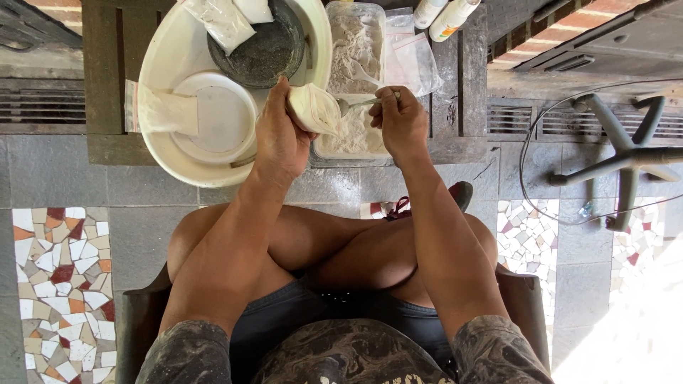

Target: Filling small plastic bags with agricultural powder using a spoon

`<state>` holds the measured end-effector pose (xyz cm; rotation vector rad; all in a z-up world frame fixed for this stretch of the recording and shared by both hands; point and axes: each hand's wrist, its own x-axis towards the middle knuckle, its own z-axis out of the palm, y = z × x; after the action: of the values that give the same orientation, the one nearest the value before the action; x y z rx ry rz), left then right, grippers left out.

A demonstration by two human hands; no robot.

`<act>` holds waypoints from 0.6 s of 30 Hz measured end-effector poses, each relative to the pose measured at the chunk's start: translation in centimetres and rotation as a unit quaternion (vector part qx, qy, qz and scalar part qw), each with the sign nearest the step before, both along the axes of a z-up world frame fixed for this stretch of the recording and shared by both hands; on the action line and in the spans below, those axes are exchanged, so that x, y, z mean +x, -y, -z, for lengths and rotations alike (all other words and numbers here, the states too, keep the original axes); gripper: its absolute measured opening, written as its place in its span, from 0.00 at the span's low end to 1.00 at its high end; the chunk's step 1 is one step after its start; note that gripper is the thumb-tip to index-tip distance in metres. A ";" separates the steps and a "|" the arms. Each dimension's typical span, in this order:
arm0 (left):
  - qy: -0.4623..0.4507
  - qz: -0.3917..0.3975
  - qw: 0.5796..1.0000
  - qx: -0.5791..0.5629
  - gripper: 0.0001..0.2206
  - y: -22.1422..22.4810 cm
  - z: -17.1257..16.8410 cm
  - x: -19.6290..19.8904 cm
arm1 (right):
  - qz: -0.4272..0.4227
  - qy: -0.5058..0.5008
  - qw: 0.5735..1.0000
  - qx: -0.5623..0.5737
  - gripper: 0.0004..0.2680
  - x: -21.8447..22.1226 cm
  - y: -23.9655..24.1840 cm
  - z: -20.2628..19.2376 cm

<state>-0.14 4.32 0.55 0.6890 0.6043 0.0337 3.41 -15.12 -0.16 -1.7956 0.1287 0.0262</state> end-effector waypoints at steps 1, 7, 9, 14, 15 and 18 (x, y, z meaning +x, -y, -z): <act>0.002 0.002 1.000 0.001 0.14 0.0 0.0 0.0 | -0.004 -0.001 1.000 0.003 0.09 0.0 0.1 -0.1; 0.004 -0.002 1.000 -0.011 0.14 0.1 0.8 0.3 | 0.012 -0.011 1.000 -0.002 0.09 0.3 -0.2 0.3; 0.004 -0.002 1.000 -0.013 0.14 0.1 0.3 0.0 | 0.022 -0.010 1.000 0.000 0.09 0.6 -0.1 1.4; 0.008 -0.005 1.000 -0.011 0.15 0.1 0.5 0.0 | 0.034 -0.055 0.996 0.056 0.10 0.5 -0.6 0.1; -0.003 -0.007 1.000 -0.012 0.15 0.2 0.5 0.0 | 0.034 -0.066 0.995 0.064 0.11 0.5 -0.7 0.4; -0.012 -0.006 1.000 -0.016 0.14 0.2 1.0 0.0 | 0.036 -0.072 0.994 0.069 0.12 0.7 -0.6 1.2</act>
<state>-0.09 4.14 -0.47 0.6558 0.6304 0.0273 4.09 -14.49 -1.38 -1.6498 0.2879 0.1096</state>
